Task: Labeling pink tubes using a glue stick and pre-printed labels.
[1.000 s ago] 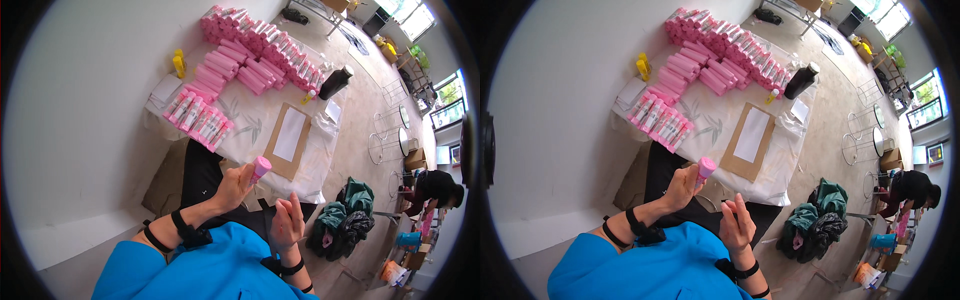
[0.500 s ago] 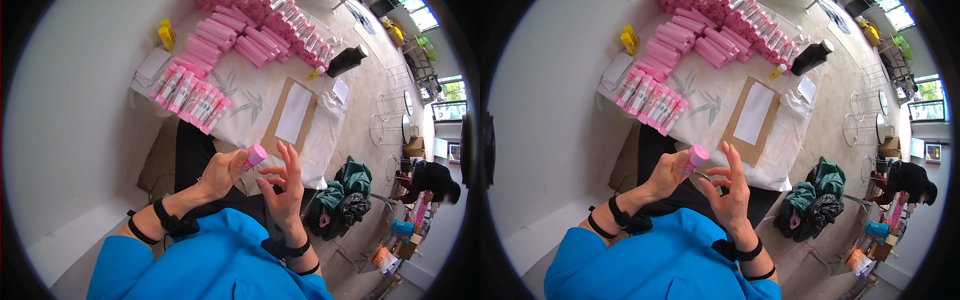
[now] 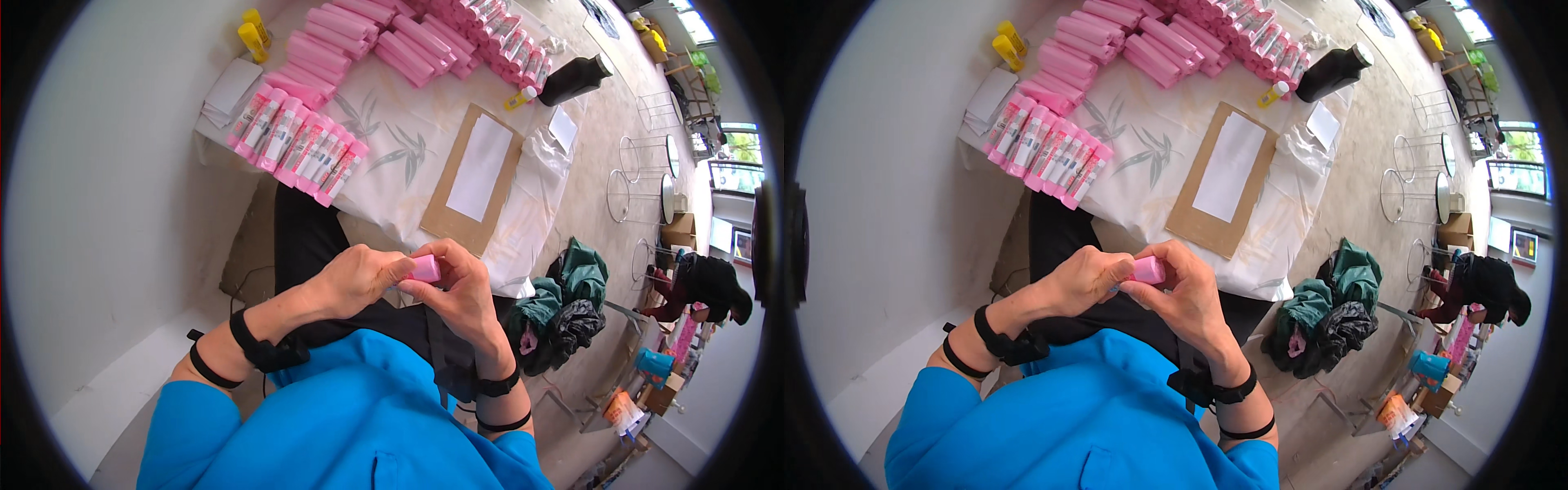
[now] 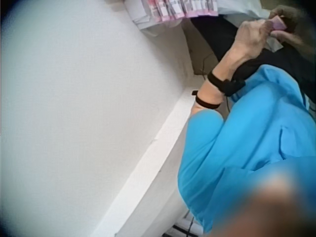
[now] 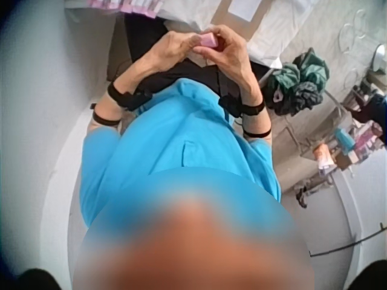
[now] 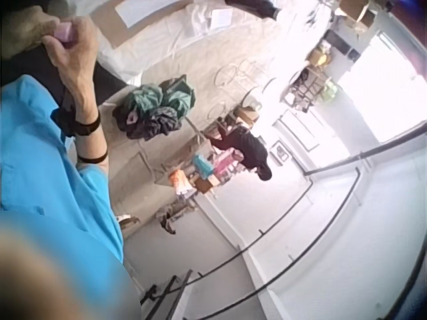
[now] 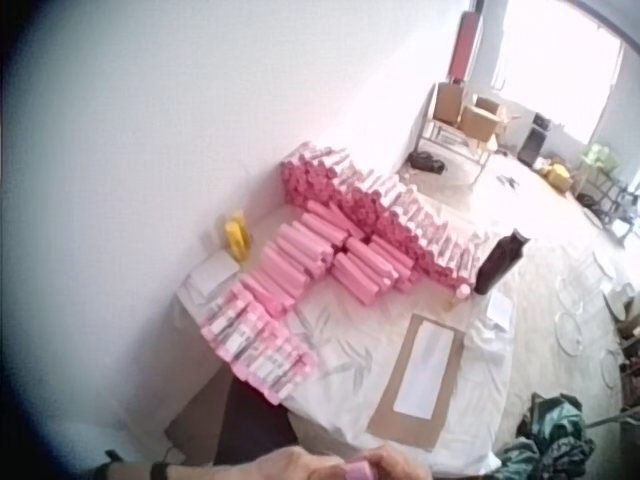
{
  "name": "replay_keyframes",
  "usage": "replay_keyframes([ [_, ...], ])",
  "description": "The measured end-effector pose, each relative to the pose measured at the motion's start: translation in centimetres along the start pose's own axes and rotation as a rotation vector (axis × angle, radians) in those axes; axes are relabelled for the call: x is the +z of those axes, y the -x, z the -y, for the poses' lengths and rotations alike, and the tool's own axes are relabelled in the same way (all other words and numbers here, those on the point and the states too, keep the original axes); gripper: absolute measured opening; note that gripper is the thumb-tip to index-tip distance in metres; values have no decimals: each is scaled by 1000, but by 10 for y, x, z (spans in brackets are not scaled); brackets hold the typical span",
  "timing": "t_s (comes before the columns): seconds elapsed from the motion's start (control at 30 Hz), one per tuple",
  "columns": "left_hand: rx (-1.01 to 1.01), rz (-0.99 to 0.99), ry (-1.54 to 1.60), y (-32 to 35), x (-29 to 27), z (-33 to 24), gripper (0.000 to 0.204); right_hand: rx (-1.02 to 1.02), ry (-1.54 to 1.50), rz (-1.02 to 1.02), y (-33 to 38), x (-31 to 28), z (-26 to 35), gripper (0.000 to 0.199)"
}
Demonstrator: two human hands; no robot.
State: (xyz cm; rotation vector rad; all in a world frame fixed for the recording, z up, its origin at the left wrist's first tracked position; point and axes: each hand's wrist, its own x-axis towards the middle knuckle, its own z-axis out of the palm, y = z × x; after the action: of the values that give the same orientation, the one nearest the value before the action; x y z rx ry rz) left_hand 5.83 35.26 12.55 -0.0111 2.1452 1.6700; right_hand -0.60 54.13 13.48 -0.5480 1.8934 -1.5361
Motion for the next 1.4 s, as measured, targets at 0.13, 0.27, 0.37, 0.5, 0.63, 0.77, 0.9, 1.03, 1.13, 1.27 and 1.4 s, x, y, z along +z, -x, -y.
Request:
replay_keyframes([
  [0.13, -35, 195, 109, -11, -8, -4, 70, 81, -223, -28, 3, -3, 4, 25],
  [0.27, -27, 290, 136, -22, -17, -19, 78, 101, -405, -52, 6, -8, 3, 27],
  [0.37, -119, 347, 68, -27, -22, -22, 92, 96, -437, -88, 9, -11, 3, 29],
  [0.5, 125, 71, -66, -24, -37, -37, 108, 11, -469, -105, 14, -15, -4, 29],
  [0.63, 247, 0, -4, -4, -53, -43, 105, -62, -603, -164, 20, -18, -1, 33],
  [0.77, 3, 40, 462, 19, -29, -60, 92, -120, -605, -138, 21, -19, 6, 37],
  [0.9, 44, -91, 390, 26, -22, -64, 63, -94, -585, -126, 23, -17, 26, 42],
  [1.03, 248, -166, 187, 30, -24, -58, 50, -96, -488, -132, 23, -11, 38, 49],
  [1.13, 332, -167, 123, 34, -26, -63, 44, -173, -230, -164, 19, -7, 40, 47],
  [1.27, 87, -115, 380, 41, -27, -63, 35, -75, -193, -170, 14, -4, 43, 37],
  [1.4, -31, -70, 609, 44, -32, -39, 30, -4, -267, -76, -2, -3, 33, 26],
])
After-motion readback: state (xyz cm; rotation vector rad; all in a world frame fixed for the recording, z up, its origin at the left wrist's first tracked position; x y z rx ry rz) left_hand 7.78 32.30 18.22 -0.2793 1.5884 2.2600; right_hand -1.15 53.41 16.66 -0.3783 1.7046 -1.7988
